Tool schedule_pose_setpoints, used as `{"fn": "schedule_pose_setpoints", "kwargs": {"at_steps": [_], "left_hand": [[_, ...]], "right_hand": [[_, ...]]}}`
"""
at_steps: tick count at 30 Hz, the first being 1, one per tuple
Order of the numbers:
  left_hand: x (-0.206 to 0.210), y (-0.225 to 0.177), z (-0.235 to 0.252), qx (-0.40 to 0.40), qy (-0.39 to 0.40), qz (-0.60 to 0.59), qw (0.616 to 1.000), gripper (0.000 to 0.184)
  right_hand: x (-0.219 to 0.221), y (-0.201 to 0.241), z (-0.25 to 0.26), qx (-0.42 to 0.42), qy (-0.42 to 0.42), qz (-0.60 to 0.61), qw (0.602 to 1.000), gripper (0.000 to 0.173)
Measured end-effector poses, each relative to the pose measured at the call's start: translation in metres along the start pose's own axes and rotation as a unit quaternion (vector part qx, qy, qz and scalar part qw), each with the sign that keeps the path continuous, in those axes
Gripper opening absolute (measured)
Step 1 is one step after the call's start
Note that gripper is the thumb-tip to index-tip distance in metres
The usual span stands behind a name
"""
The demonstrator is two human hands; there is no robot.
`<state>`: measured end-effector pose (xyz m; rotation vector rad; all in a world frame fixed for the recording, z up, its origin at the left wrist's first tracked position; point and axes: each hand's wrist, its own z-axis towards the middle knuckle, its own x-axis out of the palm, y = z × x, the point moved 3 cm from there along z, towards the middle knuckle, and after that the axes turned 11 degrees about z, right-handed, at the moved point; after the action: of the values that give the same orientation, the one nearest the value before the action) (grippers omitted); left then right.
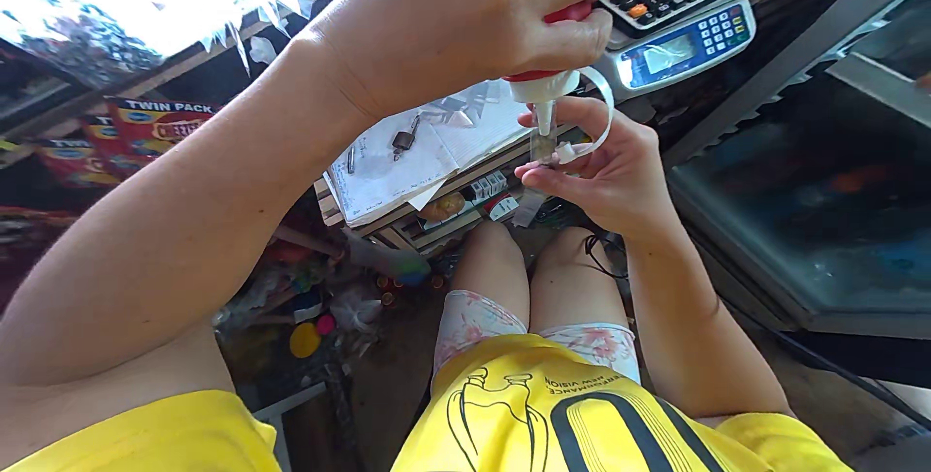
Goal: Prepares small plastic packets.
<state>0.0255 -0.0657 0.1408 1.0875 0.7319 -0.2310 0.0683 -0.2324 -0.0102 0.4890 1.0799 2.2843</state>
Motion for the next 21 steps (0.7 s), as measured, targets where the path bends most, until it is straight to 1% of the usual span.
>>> {"fn": "schedule_pose_setpoints", "kwargs": {"at_steps": [6,12,16,21], "left_hand": [[0.0028,-0.0001,-0.0003,0.010,0.018,0.023,1.000,0.038],[0.0019,0.0012,0.0009,0.003,0.005,0.010,1.000,0.034],[0.0043,0.0030,0.0013,0.011,0.018,0.013,1.000,0.037],[0.0056,0.0038,-0.0004,-0.001,0.007,0.000,1.000,0.037]], "right_hand": [[-0.0018,0.0009,0.0002,0.000,-0.001,-0.009,1.000,0.053],[-0.0018,-0.0013,0.0007,0.007,0.007,0.000,1.000,0.055],[-0.0024,-0.0014,0.0008,0.014,0.007,0.017,1.000,0.056],[-0.0019,-0.0033,0.0011,0.014,0.009,0.021,1.000,0.057]]}}
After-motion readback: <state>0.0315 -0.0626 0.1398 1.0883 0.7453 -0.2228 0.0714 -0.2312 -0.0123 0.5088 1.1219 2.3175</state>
